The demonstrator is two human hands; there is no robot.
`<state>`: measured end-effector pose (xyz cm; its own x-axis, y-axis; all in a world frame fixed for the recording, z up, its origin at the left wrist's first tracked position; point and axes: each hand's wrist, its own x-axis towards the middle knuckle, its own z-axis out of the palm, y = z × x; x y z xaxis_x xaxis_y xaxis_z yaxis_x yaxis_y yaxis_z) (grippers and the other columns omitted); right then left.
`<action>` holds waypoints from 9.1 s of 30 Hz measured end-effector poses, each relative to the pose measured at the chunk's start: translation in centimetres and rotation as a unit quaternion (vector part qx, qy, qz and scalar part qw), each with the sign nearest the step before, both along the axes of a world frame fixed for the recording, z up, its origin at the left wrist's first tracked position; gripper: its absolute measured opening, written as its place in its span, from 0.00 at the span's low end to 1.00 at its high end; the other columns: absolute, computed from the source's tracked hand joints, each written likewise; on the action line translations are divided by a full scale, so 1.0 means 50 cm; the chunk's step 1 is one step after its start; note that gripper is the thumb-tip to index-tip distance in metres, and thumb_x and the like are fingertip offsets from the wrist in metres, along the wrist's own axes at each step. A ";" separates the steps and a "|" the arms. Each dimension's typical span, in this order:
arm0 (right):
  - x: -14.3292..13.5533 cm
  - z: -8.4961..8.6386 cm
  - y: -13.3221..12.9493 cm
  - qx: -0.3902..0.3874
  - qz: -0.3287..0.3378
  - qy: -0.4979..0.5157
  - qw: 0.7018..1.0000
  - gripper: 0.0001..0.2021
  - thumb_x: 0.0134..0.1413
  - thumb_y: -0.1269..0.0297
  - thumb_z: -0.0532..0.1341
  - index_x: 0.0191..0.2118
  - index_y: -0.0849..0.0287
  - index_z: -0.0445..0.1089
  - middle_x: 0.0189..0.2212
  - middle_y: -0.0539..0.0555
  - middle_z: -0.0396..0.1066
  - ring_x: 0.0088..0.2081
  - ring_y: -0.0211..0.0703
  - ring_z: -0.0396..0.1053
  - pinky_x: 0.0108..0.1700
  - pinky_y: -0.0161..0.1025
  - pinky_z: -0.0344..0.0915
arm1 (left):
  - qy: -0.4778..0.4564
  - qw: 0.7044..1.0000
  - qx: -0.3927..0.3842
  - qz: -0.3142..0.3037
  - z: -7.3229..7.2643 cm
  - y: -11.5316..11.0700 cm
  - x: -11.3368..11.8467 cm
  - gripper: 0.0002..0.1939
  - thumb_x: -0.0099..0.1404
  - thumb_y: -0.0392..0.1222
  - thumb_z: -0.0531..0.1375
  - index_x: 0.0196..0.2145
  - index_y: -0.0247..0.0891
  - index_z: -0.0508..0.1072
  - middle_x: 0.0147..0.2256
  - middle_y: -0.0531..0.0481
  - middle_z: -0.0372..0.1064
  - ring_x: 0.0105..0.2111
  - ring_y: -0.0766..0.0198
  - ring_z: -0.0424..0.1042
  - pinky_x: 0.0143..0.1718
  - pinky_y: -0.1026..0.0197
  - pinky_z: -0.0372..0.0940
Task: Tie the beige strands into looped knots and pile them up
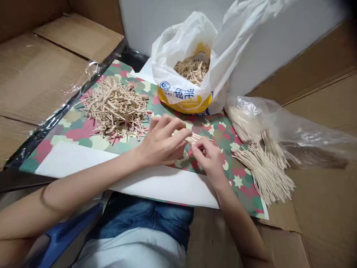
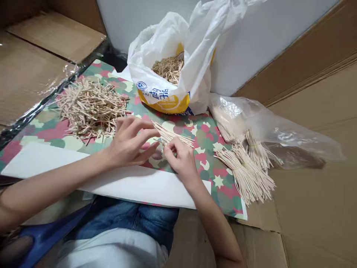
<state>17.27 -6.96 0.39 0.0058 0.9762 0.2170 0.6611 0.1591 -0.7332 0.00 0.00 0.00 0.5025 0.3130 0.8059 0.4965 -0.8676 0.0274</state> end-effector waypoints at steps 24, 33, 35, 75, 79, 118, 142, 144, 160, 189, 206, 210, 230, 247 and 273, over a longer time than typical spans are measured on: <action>-0.001 -0.018 0.004 0.252 0.057 -0.143 0.955 0.08 0.55 0.75 0.54 0.28 0.56 0.58 0.21 0.49 0.62 0.24 0.38 0.59 0.28 0.37 0.57 | -0.136 0.808 -0.550 -0.162 0.017 -0.010 0.013 0.10 0.61 0.43 0.57 0.28 0.32 0.70 0.26 0.51 0.64 0.27 0.69 0.63 0.27 0.67 0.57; 0.004 -0.010 0.008 0.239 0.155 -0.166 0.944 0.08 0.53 0.75 0.53 0.27 0.56 0.58 0.19 0.48 0.61 0.24 0.39 0.56 0.29 0.39 0.55 | -0.062 0.658 -0.693 -0.290 0.020 0.020 0.004 0.10 0.57 0.43 0.60 0.28 0.31 0.70 0.23 0.51 0.68 0.25 0.68 0.66 0.26 0.67 0.61; 0.003 -0.011 0.008 0.233 0.151 -0.164 0.947 0.08 0.53 0.75 0.54 0.26 0.56 0.58 0.19 0.48 0.61 0.23 0.39 0.56 0.29 0.38 0.55 | -0.065 0.641 -0.705 -0.297 0.017 0.019 0.005 0.08 0.58 0.41 0.60 0.28 0.31 0.70 0.22 0.52 0.68 0.23 0.69 0.66 0.24 0.68 0.61; 0.010 0.000 -0.002 0.212 0.126 -0.260 0.934 0.11 0.56 0.71 0.52 0.23 0.57 0.60 0.16 0.48 0.59 0.22 0.38 0.55 0.28 0.38 0.50 | -0.187 0.497 -0.792 -0.300 -0.001 0.003 0.029 0.05 0.48 0.30 0.62 0.24 0.33 0.67 0.19 0.57 0.65 0.21 0.74 0.63 0.22 0.71 0.57; 0.006 0.007 -0.004 0.230 0.153 -0.238 0.931 0.12 0.55 0.72 0.52 0.21 0.57 0.58 0.15 0.47 0.56 0.21 0.37 0.53 0.27 0.38 0.49 | -0.163 0.462 -0.813 -0.314 0.005 0.004 0.025 0.07 0.45 0.29 0.62 0.22 0.33 0.66 0.19 0.56 0.65 0.20 0.73 0.64 0.21 0.70 0.57; 0.025 0.006 -0.010 0.102 0.209 -0.225 0.946 0.14 0.60 0.67 0.51 0.23 0.58 0.59 0.18 0.47 0.57 0.23 0.35 0.53 0.28 0.36 0.50 | 0.094 0.948 -0.227 -0.203 0.031 0.000 -0.018 0.13 0.59 0.49 0.57 0.25 0.36 0.68 0.22 0.51 0.63 0.25 0.64 0.60 0.29 0.59 0.52; 0.005 0.003 -0.029 0.111 0.241 -0.008 0.964 0.14 0.54 0.74 0.52 0.21 0.56 0.48 0.16 0.44 0.43 0.20 0.34 0.43 0.23 0.36 0.46 | -0.032 0.704 -0.650 -0.284 0.021 -0.021 -0.021 0.11 0.60 0.35 0.58 0.22 0.31 0.71 0.19 0.56 0.58 0.20 0.74 0.55 0.19 0.71 0.51; 0.006 0.002 -0.029 0.109 0.239 -0.001 0.965 0.15 0.53 0.74 0.53 0.21 0.55 0.47 0.17 0.44 0.42 0.20 0.34 0.43 0.23 0.36 0.46 | -0.046 0.698 -0.659 -0.275 0.017 -0.024 -0.022 0.11 0.61 0.36 0.58 0.22 0.31 0.72 0.19 0.56 0.59 0.19 0.75 0.55 0.18 0.72 0.50; 0.012 0.006 -0.030 0.091 0.232 0.025 0.968 0.16 0.54 0.74 0.53 0.21 0.56 0.46 0.17 0.44 0.41 0.20 0.34 0.43 0.22 0.35 0.45 | -0.071 0.710 -0.657 -0.243 0.004 -0.038 -0.026 0.12 0.62 0.39 0.58 0.23 0.32 0.73 0.17 0.54 0.61 0.17 0.73 0.56 0.16 0.69 0.50; 0.024 -0.006 -0.014 0.276 0.104 -0.167 0.941 0.04 0.53 0.67 0.58 0.35 0.57 0.62 0.24 0.51 0.68 0.26 0.40 0.64 0.28 0.39 0.57 | -0.068 0.875 -0.426 -0.222 0.027 -0.028 -0.037 0.03 0.60 0.33 0.60 0.32 0.33 0.74 0.25 0.50 0.70 0.24 0.71 0.67 0.25 0.68 0.63; 0.070 -0.036 0.029 0.106 -0.026 -0.114 0.987 0.04 0.58 0.65 0.52 0.37 0.58 0.62 0.31 0.52 0.67 0.31 0.40 0.66 0.36 0.38 0.64 | -0.105 0.992 -0.027 -0.067 0.036 -0.048 -0.142 0.19 0.52 0.29 0.65 0.42 0.41 0.71 0.25 0.54 0.69 0.22 0.69 0.64 0.23 0.63 0.62; 0.074 -0.039 0.033 0.079 -0.028 -0.103 0.991 0.06 0.57 0.62 0.52 0.36 0.57 0.62 0.32 0.53 0.68 0.33 0.42 0.67 0.38 0.40 0.64 | -0.082 0.990 -0.009 0.111 0.055 0.000 -0.231 0.13 0.57 0.33 0.62 0.41 0.41 0.72 0.29 0.53 0.69 0.27 0.67 0.66 0.32 0.61 0.63; 0.088 -0.043 0.047 0.096 -0.077 -0.184 0.975 0.08 0.54 0.66 0.46 0.36 0.59 0.59 0.36 0.61 0.66 0.40 0.50 0.63 0.43 0.45 0.60 | -0.140 0.941 -0.281 0.129 0.001 -0.315 -0.298 0.07 0.63 0.35 0.53 0.30 0.37 0.69 0.23 0.51 0.69 0.23 0.66 0.67 0.30 0.62 0.62; 0.005 0.008 0.095 0.018 0.110 -0.452 0.885 0.06 0.56 0.68 0.53 0.31 0.60 0.65 0.31 0.54 0.66 0.36 0.43 0.60 0.40 0.39 0.55 | -0.116 0.936 -0.328 -0.057 -0.118 -0.400 -0.242 0.09 0.66 0.32 0.50 0.32 0.36 0.68 0.25 0.51 0.66 0.26 0.66 0.62 0.31 0.61 0.53; 0.042 0.058 0.060 -0.110 0.129 -0.149 0.974 0.08 0.55 0.61 0.49 0.27 0.56 0.56 0.19 0.46 0.56 0.22 0.37 0.56 0.26 0.35 0.54 | -0.156 0.898 -0.397 -0.113 -0.036 -0.288 -0.204 0.04 0.63 0.33 0.53 0.34 0.36 0.67 0.27 0.50 0.65 0.29 0.64 0.63 0.33 0.60 0.56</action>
<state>19.38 -3.95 3.30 -0.2770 0.9599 -0.0436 0.8091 0.2085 -0.5495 -10.19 -14.40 -1.82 0.4143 0.7688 0.4872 0.1714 -0.5916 0.7878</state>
